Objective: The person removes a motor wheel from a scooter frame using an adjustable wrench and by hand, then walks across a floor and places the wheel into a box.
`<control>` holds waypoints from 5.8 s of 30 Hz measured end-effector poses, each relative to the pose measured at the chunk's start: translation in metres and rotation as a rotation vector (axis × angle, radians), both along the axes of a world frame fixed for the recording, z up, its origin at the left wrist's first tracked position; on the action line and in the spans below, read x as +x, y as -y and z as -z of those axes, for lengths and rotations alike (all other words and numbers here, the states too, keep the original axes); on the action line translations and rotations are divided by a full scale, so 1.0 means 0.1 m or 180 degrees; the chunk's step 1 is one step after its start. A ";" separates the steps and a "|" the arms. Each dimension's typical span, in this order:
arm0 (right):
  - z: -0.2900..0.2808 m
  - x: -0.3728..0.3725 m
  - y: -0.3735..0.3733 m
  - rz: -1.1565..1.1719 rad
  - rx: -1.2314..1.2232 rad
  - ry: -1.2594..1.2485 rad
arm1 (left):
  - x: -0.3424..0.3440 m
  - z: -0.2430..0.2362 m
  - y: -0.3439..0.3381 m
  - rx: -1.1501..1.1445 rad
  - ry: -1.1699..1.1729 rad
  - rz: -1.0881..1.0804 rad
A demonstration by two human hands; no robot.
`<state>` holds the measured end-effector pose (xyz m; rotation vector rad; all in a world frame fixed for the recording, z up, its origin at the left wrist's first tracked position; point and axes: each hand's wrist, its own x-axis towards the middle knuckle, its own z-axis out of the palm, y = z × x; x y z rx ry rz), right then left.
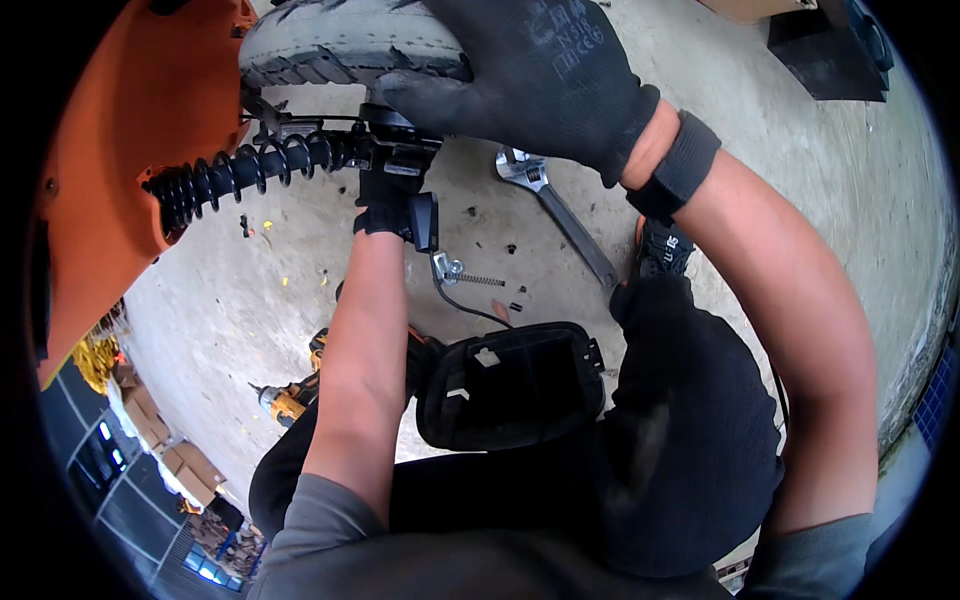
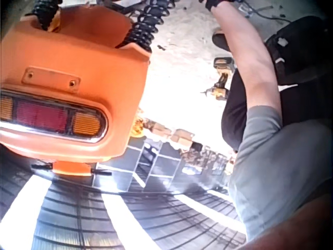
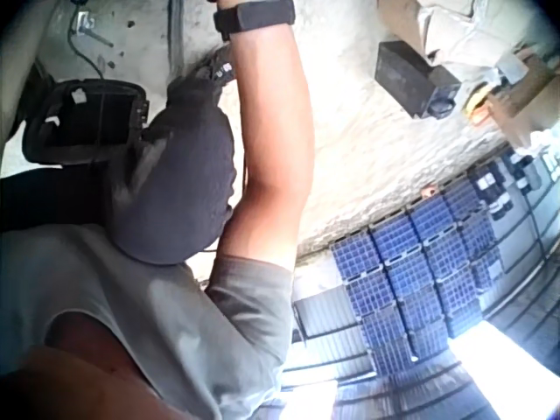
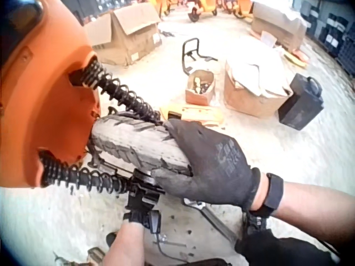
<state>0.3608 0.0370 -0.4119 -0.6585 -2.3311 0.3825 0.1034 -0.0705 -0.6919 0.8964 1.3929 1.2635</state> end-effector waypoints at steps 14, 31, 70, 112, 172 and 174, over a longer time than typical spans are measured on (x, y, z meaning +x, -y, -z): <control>0.03 0.00 0.00 0.0013 -0.0179 -0.0089 | -0.16 -0.15 0.08 0.0368 -0.4449 0.0772; 0.02 -0.05 0.00 0.0058 -0.0028 -0.0148 | -0.35 0.17 0.10 0.0102 -0.3163 0.0645; 0.01 -0.05 0.01 0.0023 0.0128 -0.0179 | 0.14 -0.47 -0.01 0.0516 -0.1072 0.0534; -0.10 0.05 -0.06 -0.0025 -0.1233 -0.0079 | 0.71 -1.43 0.16 -0.0547 0.3275 -0.0985; -0.05 0.01 -0.04 -0.0037 -0.1027 -0.0321 | 0.71 -1.27 -0.01 -0.0366 0.2891 -0.0738; -0.07 0.02 -0.03 -0.0001 -0.1036 -0.0279 | 0.72 -1.26 -0.01 -0.0369 0.2777 -0.0725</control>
